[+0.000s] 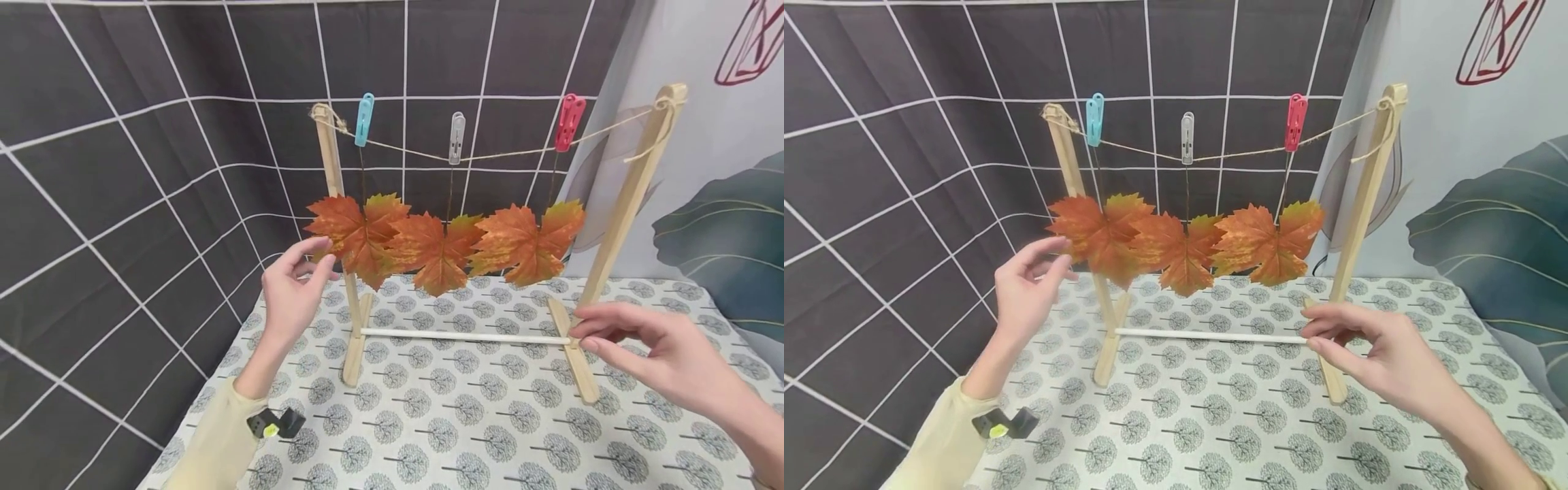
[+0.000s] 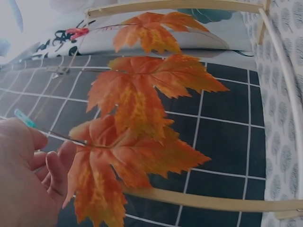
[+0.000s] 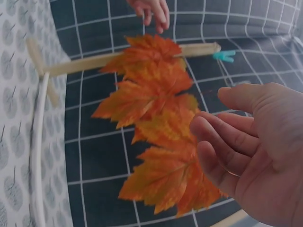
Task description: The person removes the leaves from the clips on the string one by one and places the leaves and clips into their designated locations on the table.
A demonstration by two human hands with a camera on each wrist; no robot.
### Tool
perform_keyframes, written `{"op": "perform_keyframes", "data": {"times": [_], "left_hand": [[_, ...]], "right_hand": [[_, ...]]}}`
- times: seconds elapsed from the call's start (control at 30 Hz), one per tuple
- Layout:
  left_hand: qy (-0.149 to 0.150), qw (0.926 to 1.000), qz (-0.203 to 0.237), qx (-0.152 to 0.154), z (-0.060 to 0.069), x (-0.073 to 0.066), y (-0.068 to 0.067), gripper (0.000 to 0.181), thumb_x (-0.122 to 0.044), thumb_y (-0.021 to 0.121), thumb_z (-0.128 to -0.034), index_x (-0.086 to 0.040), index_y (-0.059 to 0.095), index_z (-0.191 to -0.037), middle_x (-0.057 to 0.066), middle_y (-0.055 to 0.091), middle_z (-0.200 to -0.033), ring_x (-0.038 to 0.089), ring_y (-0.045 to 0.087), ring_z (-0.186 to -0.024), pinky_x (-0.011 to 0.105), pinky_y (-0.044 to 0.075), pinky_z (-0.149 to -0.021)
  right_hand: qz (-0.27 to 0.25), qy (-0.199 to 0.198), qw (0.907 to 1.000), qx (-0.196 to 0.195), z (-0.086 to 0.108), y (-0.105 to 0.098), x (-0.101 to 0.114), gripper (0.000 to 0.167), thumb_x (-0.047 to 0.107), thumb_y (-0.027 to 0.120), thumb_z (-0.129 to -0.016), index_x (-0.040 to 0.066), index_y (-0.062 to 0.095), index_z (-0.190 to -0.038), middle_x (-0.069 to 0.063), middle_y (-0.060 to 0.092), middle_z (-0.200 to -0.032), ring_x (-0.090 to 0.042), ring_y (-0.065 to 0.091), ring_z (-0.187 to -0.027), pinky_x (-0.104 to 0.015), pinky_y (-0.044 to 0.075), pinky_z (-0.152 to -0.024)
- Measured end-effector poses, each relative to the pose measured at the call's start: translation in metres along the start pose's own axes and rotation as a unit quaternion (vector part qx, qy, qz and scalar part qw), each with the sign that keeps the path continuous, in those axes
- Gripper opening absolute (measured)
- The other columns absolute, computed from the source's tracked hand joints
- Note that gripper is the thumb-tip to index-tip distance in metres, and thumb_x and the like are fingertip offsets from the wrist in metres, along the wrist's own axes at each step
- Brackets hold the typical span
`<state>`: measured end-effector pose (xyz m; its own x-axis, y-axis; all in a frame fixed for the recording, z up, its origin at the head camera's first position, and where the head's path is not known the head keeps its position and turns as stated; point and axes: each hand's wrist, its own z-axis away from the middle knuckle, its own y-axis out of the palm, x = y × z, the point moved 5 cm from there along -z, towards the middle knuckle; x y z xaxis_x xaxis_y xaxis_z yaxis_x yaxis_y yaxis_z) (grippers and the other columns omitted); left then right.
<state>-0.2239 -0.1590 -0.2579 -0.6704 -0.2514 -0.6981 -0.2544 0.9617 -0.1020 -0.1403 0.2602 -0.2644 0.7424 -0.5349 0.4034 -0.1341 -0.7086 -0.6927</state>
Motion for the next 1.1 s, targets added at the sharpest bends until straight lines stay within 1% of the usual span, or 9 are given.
{"op": "perform_keyframes", "data": {"times": [0.13,0.3,0.43,0.47,0.63,0.77,0.9,0.97,1.1], "left_hand": [[0.005,0.9998,0.021,0.0,-0.011,-0.005,0.007,0.025,0.007,0.069,-0.0893,0.006,0.069,-0.114,0.019,0.07,-0.108,0.011,0.069,-0.062,0.019,0.05,-0.053],[-0.008,0.9992,0.039,-0.007,-0.022,-0.007,0.016,0.023,0.006,0.068,-0.0894,0.008,0.069,-0.113,0.02,0.071,-0.106,0.01,0.068,-0.058,0.019,0.048,-0.052],[-0.016,0.9987,0.046,-0.013,-0.03,-0.008,0.022,0.023,0.004,0.069,-0.09,0.008,0.069,-0.113,0.021,0.071,-0.104,0.011,0.067,-0.057,0.021,0.051,-0.052],[-0.015,0.9986,0.048,-0.012,-0.032,-0.009,0.024,0.023,0.004,0.069,-0.0901,0.008,0.069,-0.113,0.021,0.071,-0.103,0.011,0.067,-0.056,0.023,0.053,-0.053],[-0.02,0.9984,0.053,-0.007,-0.038,-0.01,0.03,0.023,0.004,0.069,-0.0896,0.007,0.069,-0.113,0.021,0.071,-0.103,0.012,0.067,-0.056,0.032,0.056,-0.055],[-0.022,0.9984,0.052,-0.007,-0.042,-0.011,0.032,0.024,0.004,0.069,-0.0896,0.008,0.068,-0.113,0.021,0.072,-0.103,0.011,0.067,-0.055,0.033,0.057,-0.055],[-0.022,0.9985,0.05,-0.008,-0.045,-0.013,0.034,0.024,0.003,0.07,-0.0899,0.007,0.068,-0.113,0.019,0.072,-0.102,0.011,0.066,-0.053,0.033,0.056,-0.054],[-0.021,0.9986,0.047,-0.01,-0.046,-0.014,0.035,0.024,0.003,0.07,-0.0897,0.007,0.069,-0.113,0.019,0.072,-0.102,0.011,0.066,-0.053,0.032,0.056,-0.054],[-0.02,0.9988,0.043,-0.014,-0.048,-0.014,0.037,0.022,0.002,0.07,-0.0899,0.006,0.069,-0.112,0.018,0.073,-0.102,0.011,0.066,-0.053,0.034,0.057,-0.054]], "right_hand": [[-0.023,-0.007,0.9997,0.006,-0.01,0.001,0.007,0.056,-0.022,0.074,-0.072,0.008,0.068,-0.118,0.006,0.074,-0.095,-0.005,0.066,-0.081,-0.015,0.048,-0.067],[-0.069,-0.036,0.997,0.004,-0.023,0.0,0.015,0.055,-0.024,0.072,-0.071,0.002,0.068,-0.118,0.001,0.074,-0.095,-0.008,0.067,-0.08,-0.017,0.047,-0.066],[-0.065,-0.054,0.9962,0.02,-0.04,-0.005,0.027,0.053,-0.02,0.074,-0.074,0.005,0.067,-0.12,0.003,0.073,-0.096,-0.006,0.068,-0.082,-0.016,0.049,-0.067],[-0.065,-0.063,0.9956,0.023,-0.045,-0.007,0.031,0.052,-0.019,0.074,-0.074,0.004,0.067,-0.12,0.003,0.073,-0.097,-0.007,0.068,-0.082,-0.016,0.049,-0.066],[-0.068,-0.079,0.9935,0.046,-0.071,-0.012,0.045,0.049,-0.015,0.075,-0.078,0.007,0.066,-0.122,0.003,0.074,-0.098,-0.008,0.069,-0.081,-0.018,0.05,-0.064],[-0.083,-0.071,0.9927,0.052,-0.091,-0.013,0.054,0.046,-0.015,0.073,-0.081,0.007,0.067,-0.121,0.001,0.074,-0.098,-0.011,0.07,-0.081,-0.019,0.052,-0.067],[-0.139,-0.036,0.988,0.058,-0.111,-0.013,0.06,0.04,-0.018,0.066,-0.085,0.002,0.067,-0.12,-0.008,0.074,-0.097,-0.018,0.072,-0.079,-0.025,0.056,-0.07],[-0.159,-0.021,0.9851,0.061,-0.121,-0.013,0.061,0.036,-0.016,0.064,-0.088,0.001,0.067,-0.12,-0.01,0.074,-0.096,-0.02,0.073,-0.076,-0.028,0.057,-0.066],[-0.165,0.002,0.9845,0.059,-0.143,-0.013,0.062,0.027,-0.007,0.065,-0.093,0.003,0.069,-0.118,-0.008,0.075,-0.093,-0.019,0.07,-0.066,-0.026,0.054,-0.053]]}}
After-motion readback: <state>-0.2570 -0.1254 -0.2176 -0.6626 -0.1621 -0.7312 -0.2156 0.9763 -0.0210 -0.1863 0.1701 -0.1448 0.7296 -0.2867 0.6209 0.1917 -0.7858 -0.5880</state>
